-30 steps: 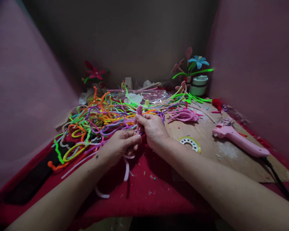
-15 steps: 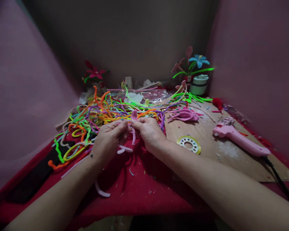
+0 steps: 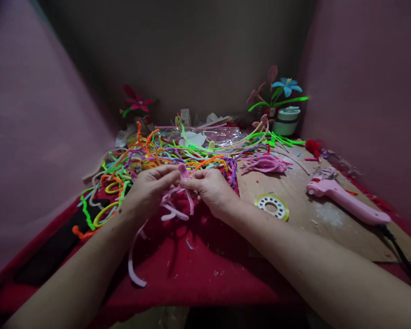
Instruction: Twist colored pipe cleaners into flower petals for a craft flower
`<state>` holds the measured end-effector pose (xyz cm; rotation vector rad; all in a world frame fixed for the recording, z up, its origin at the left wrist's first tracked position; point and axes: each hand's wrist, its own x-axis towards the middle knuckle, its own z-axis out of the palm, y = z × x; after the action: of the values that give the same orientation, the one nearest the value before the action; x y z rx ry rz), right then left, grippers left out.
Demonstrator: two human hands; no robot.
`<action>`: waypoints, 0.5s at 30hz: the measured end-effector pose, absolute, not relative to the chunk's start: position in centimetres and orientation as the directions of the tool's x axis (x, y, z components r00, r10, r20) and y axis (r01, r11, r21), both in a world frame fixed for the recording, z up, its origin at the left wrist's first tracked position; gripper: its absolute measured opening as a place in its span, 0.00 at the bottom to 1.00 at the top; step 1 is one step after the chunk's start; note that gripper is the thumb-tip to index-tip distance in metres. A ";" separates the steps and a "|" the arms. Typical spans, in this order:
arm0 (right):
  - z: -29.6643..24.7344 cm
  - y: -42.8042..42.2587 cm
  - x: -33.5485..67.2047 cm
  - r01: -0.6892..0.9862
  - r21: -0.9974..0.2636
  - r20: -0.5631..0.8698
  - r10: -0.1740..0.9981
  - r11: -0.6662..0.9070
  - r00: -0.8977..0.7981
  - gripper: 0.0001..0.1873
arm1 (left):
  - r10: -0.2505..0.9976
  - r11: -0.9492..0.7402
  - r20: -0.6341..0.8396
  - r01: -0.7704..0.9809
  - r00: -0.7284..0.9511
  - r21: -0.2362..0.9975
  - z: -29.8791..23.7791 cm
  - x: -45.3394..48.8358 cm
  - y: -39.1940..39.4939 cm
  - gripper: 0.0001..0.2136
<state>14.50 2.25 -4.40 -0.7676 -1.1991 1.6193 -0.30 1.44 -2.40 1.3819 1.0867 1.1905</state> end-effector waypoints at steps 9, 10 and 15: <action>-4.6 2.6 14.8 -0.337 -0.915 -0.020 0.860 -0.221 -0.510 0.10 | 0.976 0.028 -0.010 -0.082 0.218 0.996 -2.7 -0.3 1.2 0.08; -4.7 2.6 14.8 -0.378 -0.890 -0.020 0.850 -0.255 -0.527 0.10 | 0.976 0.017 0.001 -0.080 0.218 0.997 -2.7 -0.3 1.2 0.08; -4.6 2.9 15.0 -0.401 -0.838 -0.063 0.795 -0.371 -0.604 0.21 | 0.981 -0.022 0.028 -0.032 0.194 0.999 -2.4 -0.2 0.9 0.10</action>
<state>14.98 2.93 -4.58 -0.6064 -1.0620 2.0290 -0.24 0.89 -2.41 1.2920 1.0304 1.0960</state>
